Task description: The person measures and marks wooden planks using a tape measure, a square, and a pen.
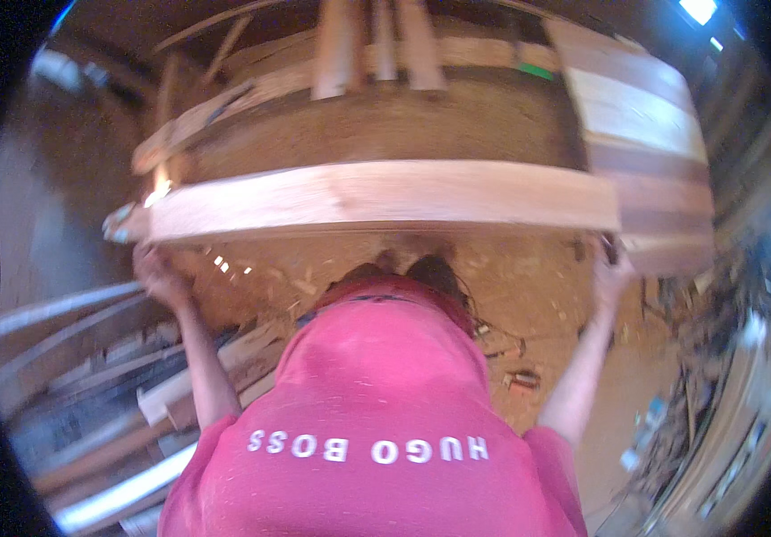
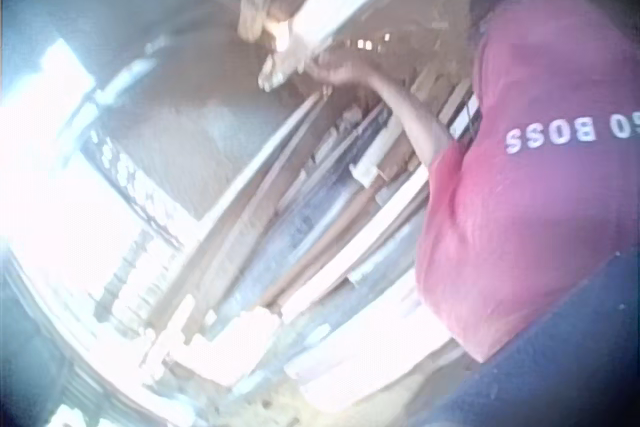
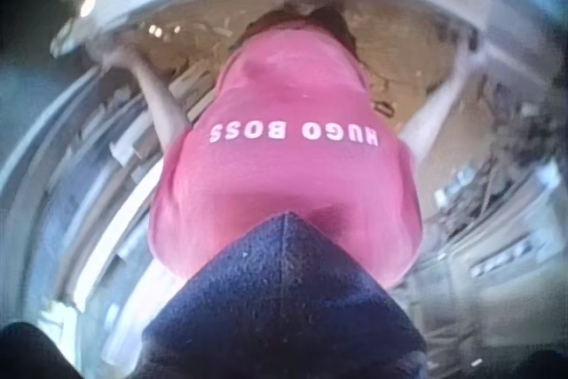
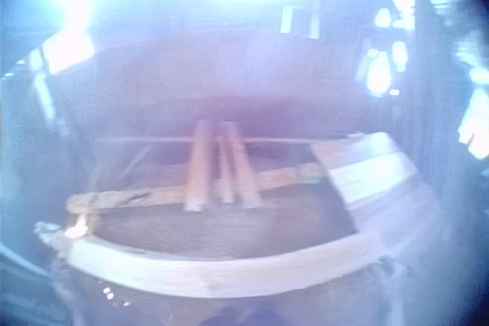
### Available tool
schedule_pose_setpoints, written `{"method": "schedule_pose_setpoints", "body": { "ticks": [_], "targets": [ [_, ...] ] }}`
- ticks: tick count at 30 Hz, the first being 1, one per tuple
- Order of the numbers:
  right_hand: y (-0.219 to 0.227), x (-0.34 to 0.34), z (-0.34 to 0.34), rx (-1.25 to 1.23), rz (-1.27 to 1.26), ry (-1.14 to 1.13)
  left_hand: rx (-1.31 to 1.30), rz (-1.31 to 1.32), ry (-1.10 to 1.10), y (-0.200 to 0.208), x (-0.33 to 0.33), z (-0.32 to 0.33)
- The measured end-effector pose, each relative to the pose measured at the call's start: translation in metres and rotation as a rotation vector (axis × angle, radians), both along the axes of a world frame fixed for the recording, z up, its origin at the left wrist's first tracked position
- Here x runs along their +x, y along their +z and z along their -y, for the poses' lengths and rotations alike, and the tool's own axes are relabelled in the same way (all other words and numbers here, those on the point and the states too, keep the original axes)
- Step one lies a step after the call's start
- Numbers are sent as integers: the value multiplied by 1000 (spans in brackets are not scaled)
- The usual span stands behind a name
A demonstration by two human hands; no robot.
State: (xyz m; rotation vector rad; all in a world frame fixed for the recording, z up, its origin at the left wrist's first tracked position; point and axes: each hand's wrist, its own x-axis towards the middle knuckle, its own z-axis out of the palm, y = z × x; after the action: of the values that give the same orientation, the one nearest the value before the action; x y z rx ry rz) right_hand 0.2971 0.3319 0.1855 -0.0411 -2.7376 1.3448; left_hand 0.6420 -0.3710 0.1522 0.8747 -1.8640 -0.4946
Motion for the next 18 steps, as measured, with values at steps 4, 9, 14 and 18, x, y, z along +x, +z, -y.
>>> {"method": "schedule_pose_setpoints", "body": {
  "ticks": [4,9,14,18],
  "targets": [
    [-2,9,6,-284,-120,-85,86,-311,-66,47,-33,-24],
    [-36,11,-22,-315,-194,-358,-75,-221,-166,128,-127,-108],
    [-105,3,-55,-210,-155,-433,-48,-137,-583,143,-197,-165],
    [-141,-24,-46,-140,-153,-375,-110,97,-773,149,-231,-222]
  ]
}}
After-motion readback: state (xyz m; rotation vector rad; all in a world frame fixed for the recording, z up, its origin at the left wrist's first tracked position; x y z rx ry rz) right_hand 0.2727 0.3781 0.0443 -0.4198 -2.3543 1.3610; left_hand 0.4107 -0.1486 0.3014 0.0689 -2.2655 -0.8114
